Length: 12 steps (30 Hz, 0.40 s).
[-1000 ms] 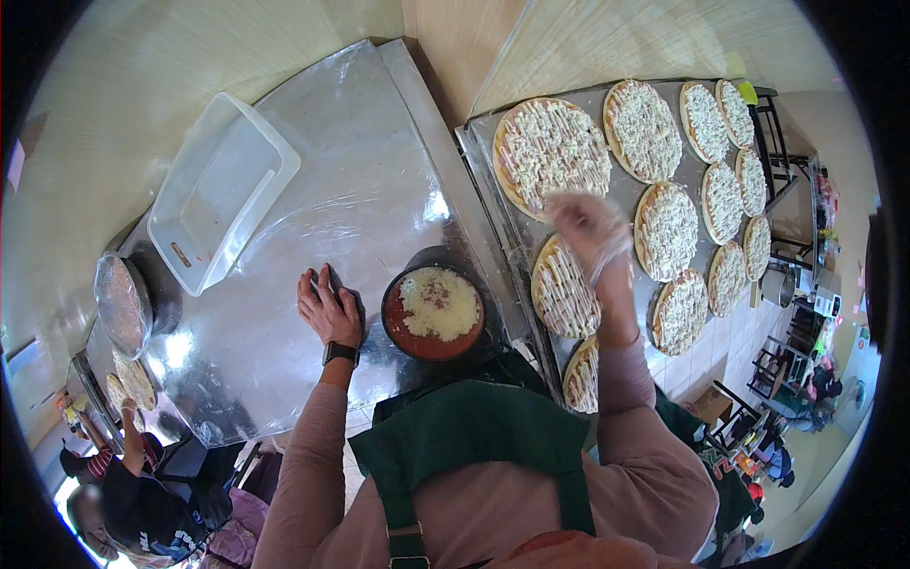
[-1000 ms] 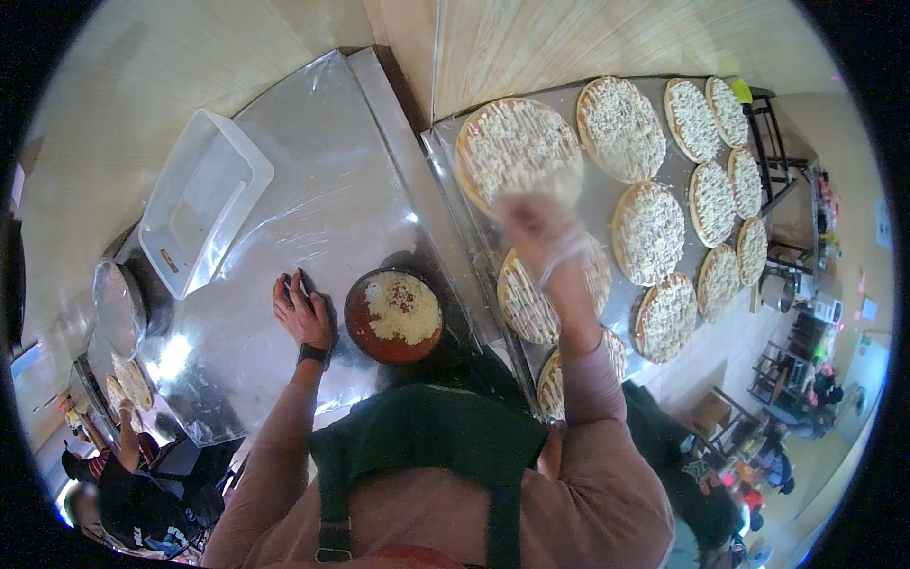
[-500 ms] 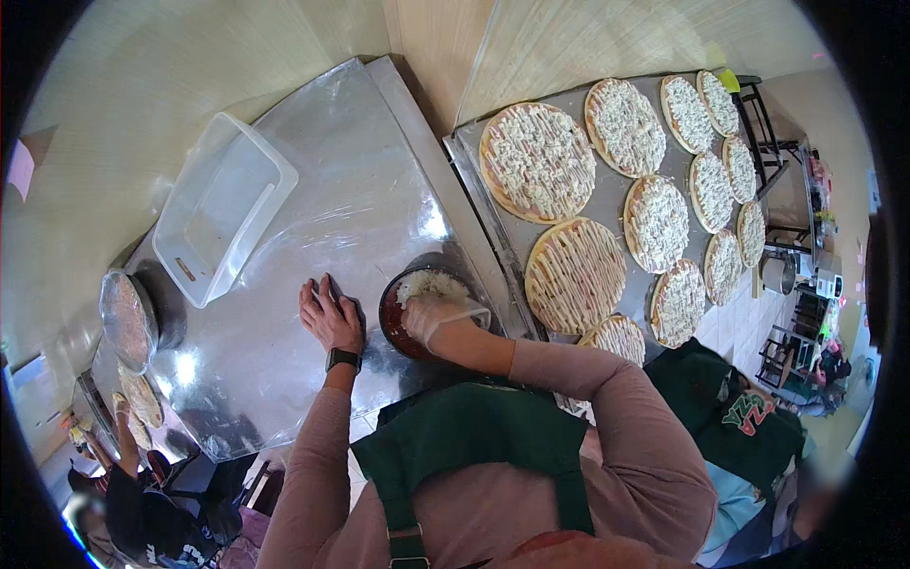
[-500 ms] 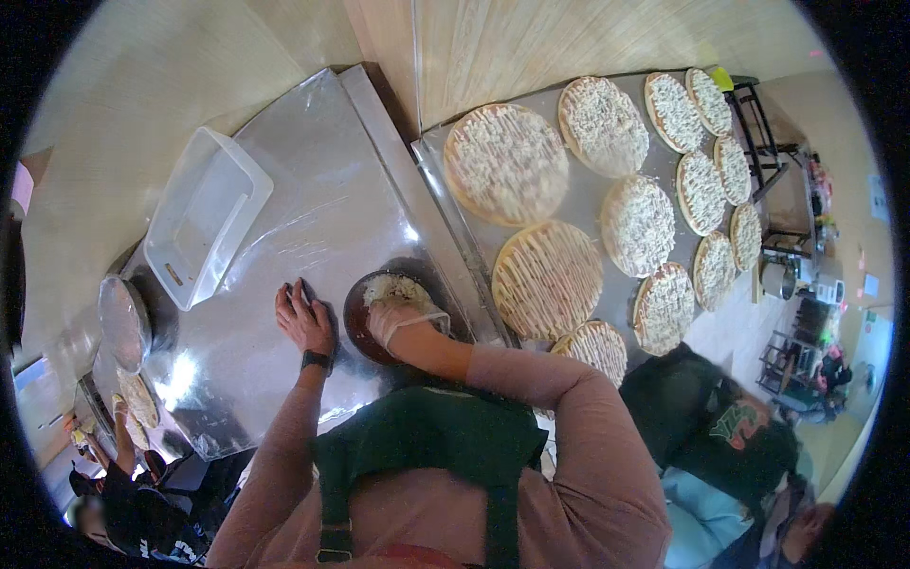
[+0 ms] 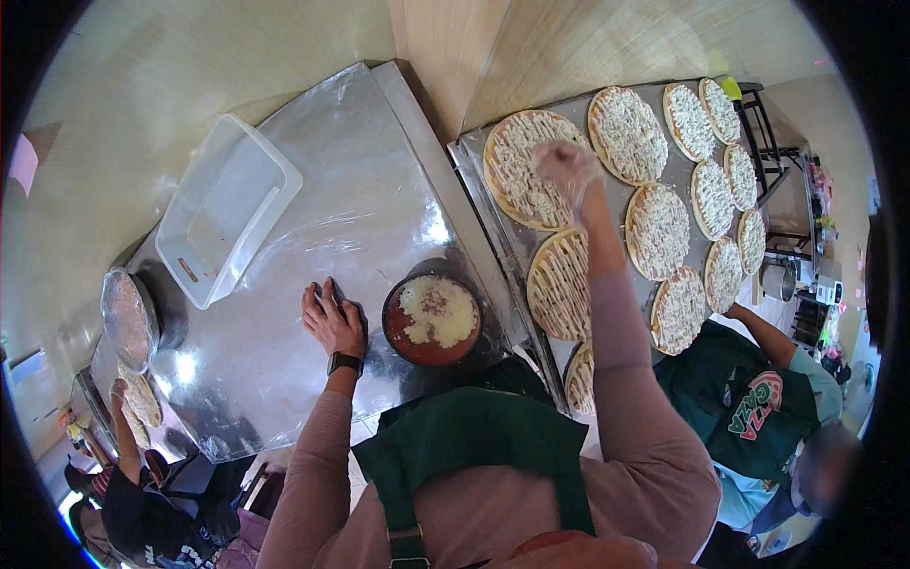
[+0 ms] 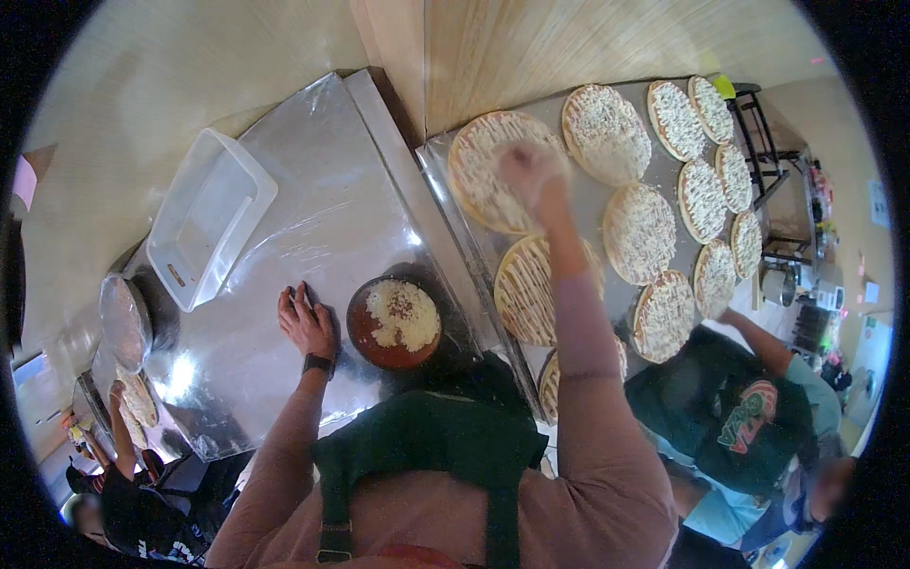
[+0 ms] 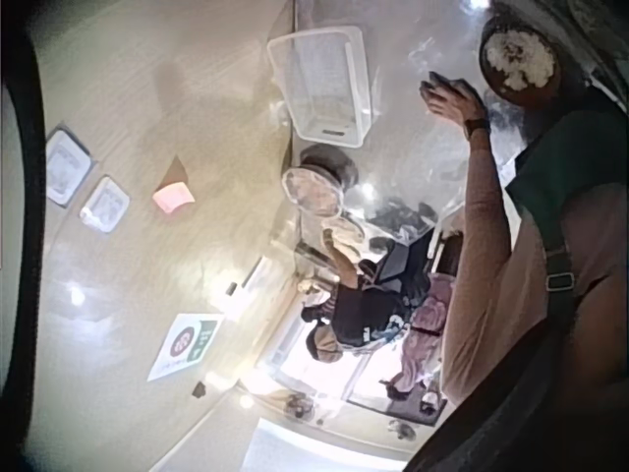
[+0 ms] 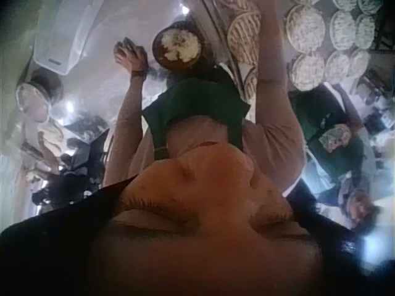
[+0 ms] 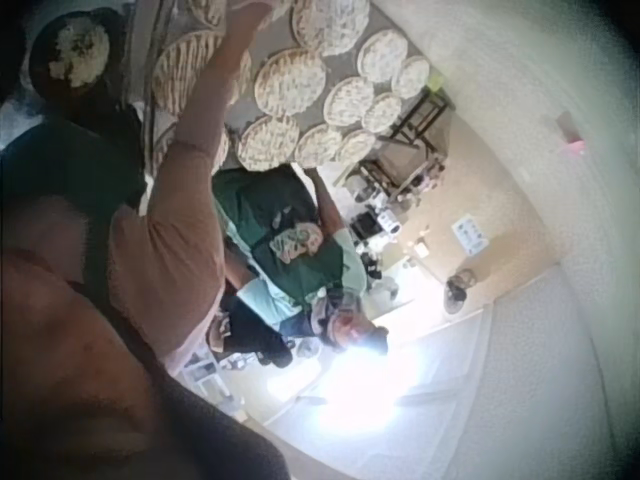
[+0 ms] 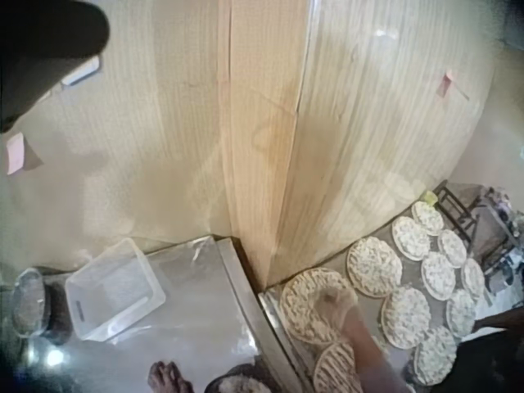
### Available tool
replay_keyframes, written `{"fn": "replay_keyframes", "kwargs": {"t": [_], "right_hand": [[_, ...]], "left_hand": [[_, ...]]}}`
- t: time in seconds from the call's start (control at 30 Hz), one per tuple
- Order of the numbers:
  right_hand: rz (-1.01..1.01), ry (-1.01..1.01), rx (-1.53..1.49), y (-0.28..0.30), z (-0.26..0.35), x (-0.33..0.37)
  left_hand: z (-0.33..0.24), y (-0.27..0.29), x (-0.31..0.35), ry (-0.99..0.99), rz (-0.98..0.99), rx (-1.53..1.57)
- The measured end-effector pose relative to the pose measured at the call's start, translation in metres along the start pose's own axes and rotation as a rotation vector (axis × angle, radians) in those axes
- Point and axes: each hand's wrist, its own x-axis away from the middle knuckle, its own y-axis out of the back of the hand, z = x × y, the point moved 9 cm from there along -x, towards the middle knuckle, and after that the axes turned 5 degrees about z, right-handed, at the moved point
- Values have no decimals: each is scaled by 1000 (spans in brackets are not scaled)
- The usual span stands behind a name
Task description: The recorder is assembling pizzas by adding shredded cheese to a large batch of prepared crusts at a food preparation table.
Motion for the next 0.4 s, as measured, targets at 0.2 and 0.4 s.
{"fn": "replay_keyframes", "kwargs": {"t": [0.2,0.4], "right_hand": [[-146,308,452,38,-49,-71],[67,-42,714,45,-87,-58]], "left_hand": [[-3,-7,-1,-6,16,-3],[2,-3,0,2,7,-6]]}}
